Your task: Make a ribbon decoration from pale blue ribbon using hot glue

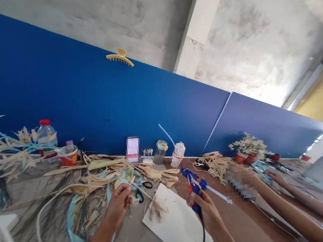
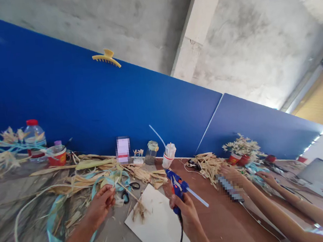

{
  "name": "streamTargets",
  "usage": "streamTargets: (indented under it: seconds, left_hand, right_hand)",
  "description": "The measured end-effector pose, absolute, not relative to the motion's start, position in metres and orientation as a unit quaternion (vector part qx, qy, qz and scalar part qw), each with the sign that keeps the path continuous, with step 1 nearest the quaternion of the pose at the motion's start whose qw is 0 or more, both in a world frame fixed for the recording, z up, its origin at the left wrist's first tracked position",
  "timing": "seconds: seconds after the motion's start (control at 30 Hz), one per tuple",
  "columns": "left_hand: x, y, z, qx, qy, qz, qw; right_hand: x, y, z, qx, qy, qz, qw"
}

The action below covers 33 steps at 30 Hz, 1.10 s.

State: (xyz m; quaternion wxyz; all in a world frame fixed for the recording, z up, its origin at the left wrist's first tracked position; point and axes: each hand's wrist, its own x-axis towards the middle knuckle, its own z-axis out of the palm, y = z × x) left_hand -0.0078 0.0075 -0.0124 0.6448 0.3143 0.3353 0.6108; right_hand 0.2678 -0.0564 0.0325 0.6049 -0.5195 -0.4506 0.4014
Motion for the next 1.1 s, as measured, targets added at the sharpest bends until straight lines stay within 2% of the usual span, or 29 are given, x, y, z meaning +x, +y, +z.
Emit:
streamTargets:
  seconds: [0.1,0.47,0.7,1.1]
  left_hand:
    - [-0.009,0.009,-0.017,0.311,0.328,0.611,0.651]
    - [-0.018,0.008,-0.007,0.306,0.357,0.631,0.617]
    - [-0.019,0.008,-0.007,0.333,0.370,0.610,0.617]
    - [-0.022,0.006,-0.004,0.365,0.389,0.585,0.611]
  right_hand:
    - [0.248,-0.045,0.046,-0.460,-0.424,0.502,0.597]
    - [0.175,0.004,0.037,-0.260,-0.504,0.645,0.512]
    - [0.176,0.008,0.019,-0.291,-0.505,0.658,0.476]
    - [0.186,0.001,0.024,-0.353,-0.569,0.618,0.412]
